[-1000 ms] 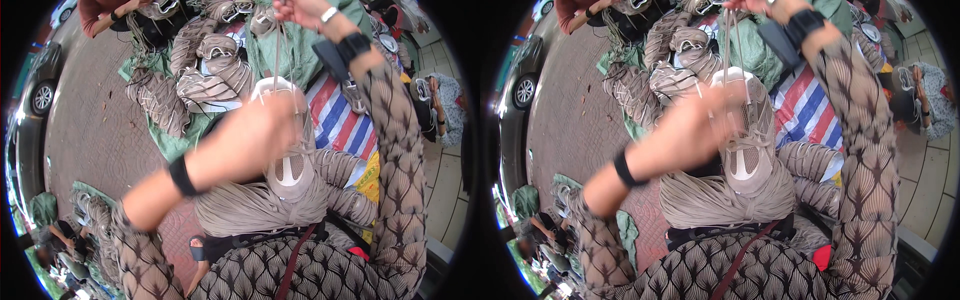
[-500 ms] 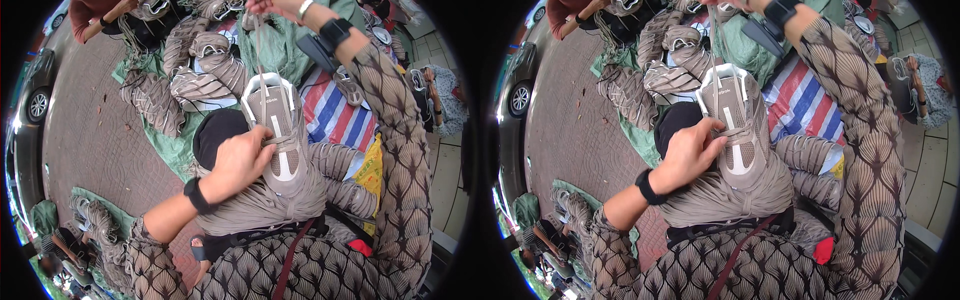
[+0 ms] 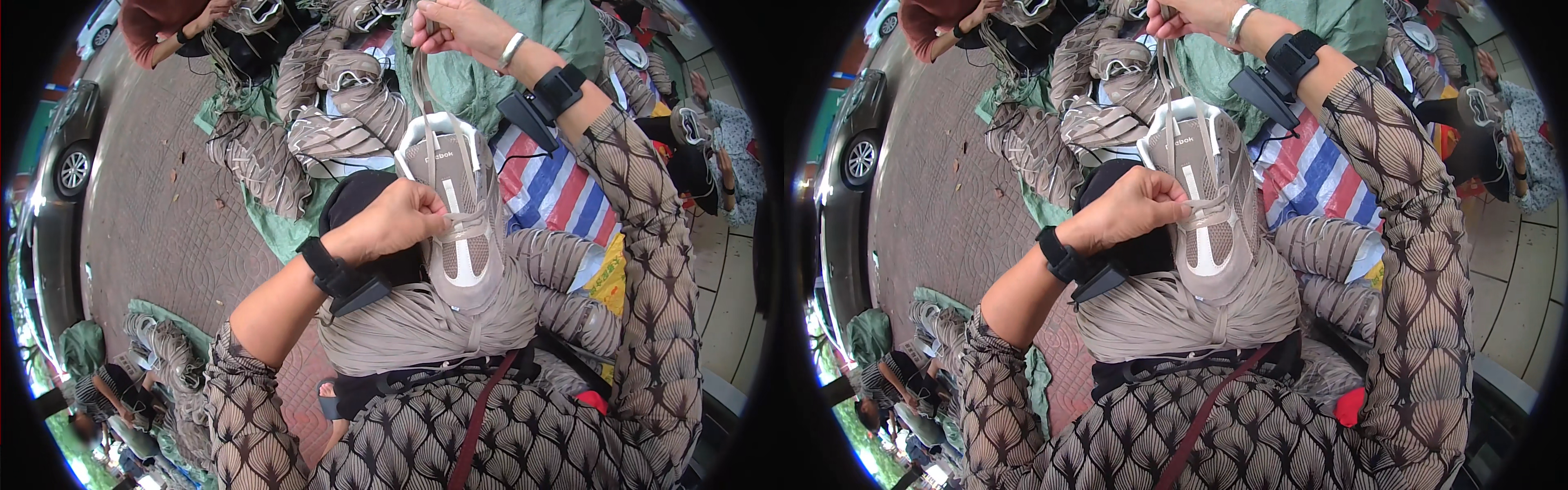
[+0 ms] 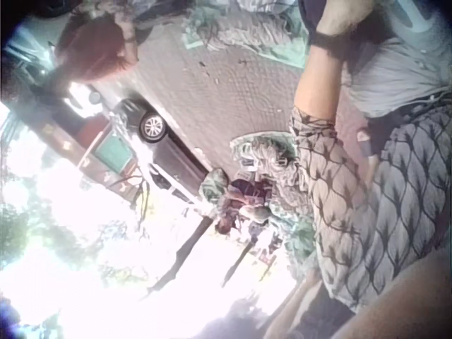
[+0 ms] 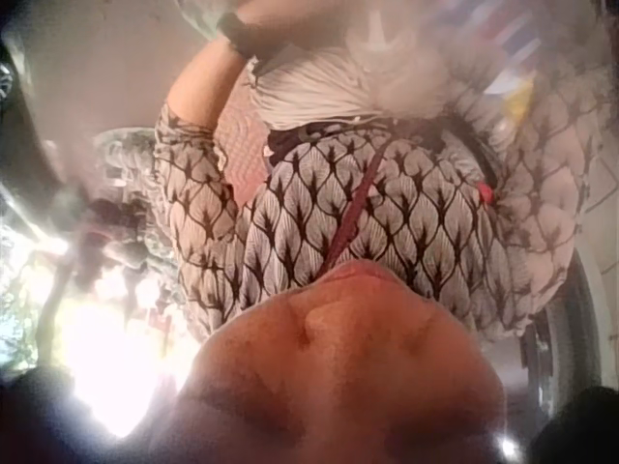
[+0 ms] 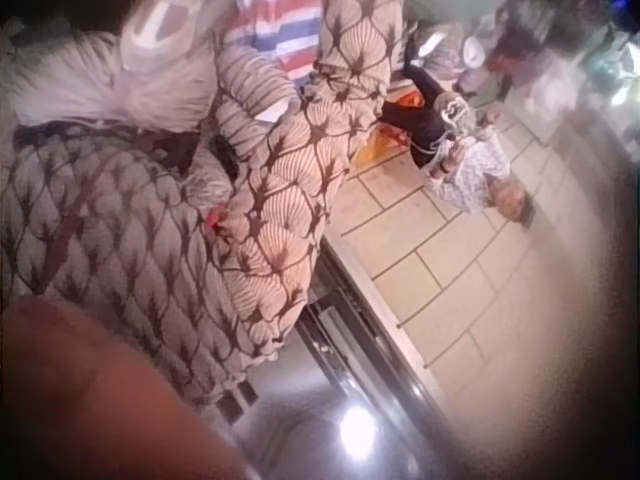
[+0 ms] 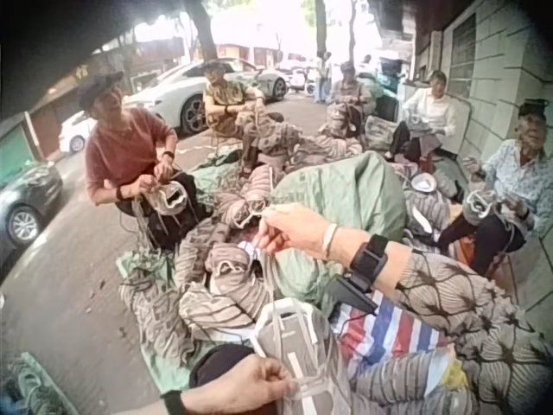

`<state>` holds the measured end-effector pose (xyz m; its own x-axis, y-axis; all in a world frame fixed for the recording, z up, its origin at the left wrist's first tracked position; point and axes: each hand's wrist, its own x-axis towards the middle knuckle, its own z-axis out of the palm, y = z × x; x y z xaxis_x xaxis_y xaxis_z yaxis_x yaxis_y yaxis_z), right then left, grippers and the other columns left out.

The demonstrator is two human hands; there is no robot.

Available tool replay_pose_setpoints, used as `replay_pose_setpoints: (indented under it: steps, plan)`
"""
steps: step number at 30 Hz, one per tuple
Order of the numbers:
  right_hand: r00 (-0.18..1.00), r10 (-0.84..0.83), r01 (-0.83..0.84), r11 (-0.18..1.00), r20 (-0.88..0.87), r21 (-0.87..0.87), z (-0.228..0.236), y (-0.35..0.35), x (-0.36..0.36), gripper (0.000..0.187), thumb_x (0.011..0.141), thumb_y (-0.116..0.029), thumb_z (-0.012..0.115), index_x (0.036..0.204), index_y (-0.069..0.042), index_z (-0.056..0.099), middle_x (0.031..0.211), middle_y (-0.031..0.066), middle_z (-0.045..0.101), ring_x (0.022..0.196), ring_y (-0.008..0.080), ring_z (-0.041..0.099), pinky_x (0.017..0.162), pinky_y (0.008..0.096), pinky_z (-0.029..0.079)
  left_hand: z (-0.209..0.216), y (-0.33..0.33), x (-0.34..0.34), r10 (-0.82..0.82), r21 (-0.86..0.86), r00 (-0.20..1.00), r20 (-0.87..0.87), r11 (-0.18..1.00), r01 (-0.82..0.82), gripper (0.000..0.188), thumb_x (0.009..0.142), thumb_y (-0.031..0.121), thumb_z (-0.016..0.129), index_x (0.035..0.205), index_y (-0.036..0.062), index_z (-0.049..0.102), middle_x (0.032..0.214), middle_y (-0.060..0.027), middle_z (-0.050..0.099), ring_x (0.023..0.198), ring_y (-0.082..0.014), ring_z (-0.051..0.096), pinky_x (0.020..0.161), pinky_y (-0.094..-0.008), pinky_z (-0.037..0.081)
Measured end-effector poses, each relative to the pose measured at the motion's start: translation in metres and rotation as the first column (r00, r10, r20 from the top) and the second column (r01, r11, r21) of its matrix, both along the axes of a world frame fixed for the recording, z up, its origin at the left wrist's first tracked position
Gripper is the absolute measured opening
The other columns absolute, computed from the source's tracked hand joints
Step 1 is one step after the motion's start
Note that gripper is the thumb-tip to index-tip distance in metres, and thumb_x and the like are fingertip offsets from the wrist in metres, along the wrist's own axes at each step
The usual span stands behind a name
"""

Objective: The person is sitting on the ground outdoors, lacing a beige Reebok sneaker. They thread the laces through the eyelets and tie them into a knot. Other people are visible in the background, also working on shoes.

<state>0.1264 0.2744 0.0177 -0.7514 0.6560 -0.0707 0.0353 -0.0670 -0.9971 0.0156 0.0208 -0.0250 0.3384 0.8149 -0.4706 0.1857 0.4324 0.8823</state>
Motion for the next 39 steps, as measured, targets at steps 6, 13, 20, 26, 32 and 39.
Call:
replay_pose_setpoints:
  steps: [6,13,20,26,32,39]
  plan:
    - [1.000,-0.024,0.024,1.000,-0.002,0.004,-0.001,0.002,0.012,0.032,0.101,-0.027,0.046,0.087,-0.003,0.063,0.080,0.0090,0.067,0.064,0.0144,0.064,0.063,0.0275,0.054,0.012,0.002,-0.004,0.019,0.388,0.902,-0.432,0.906,0.167,0.016,0.085,0.016,0.070,0.089,0.0012,0.066,0.061,-0.0051,0.058,0.057,-0.0102,0.055,0.055,-0.0279,0.044]
    - [0.998,-0.052,0.052,0.998,0.032,0.021,-0.001,-0.003,0.018,0.032,0.102,-0.026,0.045,0.087,-0.003,0.063,0.079,0.0097,0.067,0.065,0.0153,0.064,0.064,0.0286,0.055,0.019,-0.004,0.019,0.110,0.717,0.870,-0.481,0.620,0.318,0.019,0.078,0.016,0.073,0.089,0.0071,0.060,0.073,-0.0084,0.060,0.071,-0.0284,0.062,0.063,-0.0376,0.049]
    - [1.000,-0.019,0.019,1.000,-0.015,0.013,0.004,0.000,0.011,0.033,0.103,-0.028,0.044,0.088,-0.004,0.062,0.080,0.0104,0.068,0.065,0.0152,0.064,0.063,0.0286,0.054,0.020,0.029,0.015,-0.051,0.599,0.814,-0.578,0.651,0.466,0.012,0.078,0.014,0.070,0.081,0.0060,0.062,0.075,-0.0088,0.062,0.073,-0.0293,0.064,0.064,-0.0392,0.049]
    - [0.999,-0.042,0.042,0.999,-0.012,0.016,-0.004,-0.002,0.008,0.034,0.103,-0.028,0.044,0.087,-0.004,0.062,0.082,0.0106,0.069,0.065,0.0151,0.064,0.062,0.0282,0.054,0.028,0.023,0.027,-0.026,0.597,0.804,-0.594,0.656,0.462,0.015,0.076,0.016,0.070,0.079,0.0055,0.060,0.077,-0.0101,0.061,0.074,-0.0310,0.064,0.064,-0.0403,0.050]
    - [1.000,-0.026,0.026,0.999,-0.008,0.026,-0.005,-0.002,0.012,0.031,0.101,-0.023,0.044,0.086,-0.003,0.061,0.083,0.0111,0.068,0.066,0.0157,0.064,0.063,0.0280,0.054,0.023,0.002,0.042,0.361,0.672,0.570,-0.738,0.463,0.577,0.021,0.070,0.015,0.068,0.083,0.0079,0.054,0.076,-0.0077,0.054,0.074,-0.0258,0.059,0.064,-0.0381,0.045]
    - [0.998,-0.047,0.048,0.999,-0.044,0.022,-0.004,-0.003,0.018,0.031,0.102,-0.023,0.044,0.086,-0.002,0.062,0.084,0.0122,0.068,0.068,0.0170,0.064,0.065,0.0284,0.055,0.015,0.000,0.049,0.365,0.714,0.635,-0.680,0.524,0.463,0.017,0.073,0.018,0.066,0.082,0.0073,0.057,0.083,-0.0092,0.054,0.086,-0.0256,0.054,0.077,-0.0384,0.038]
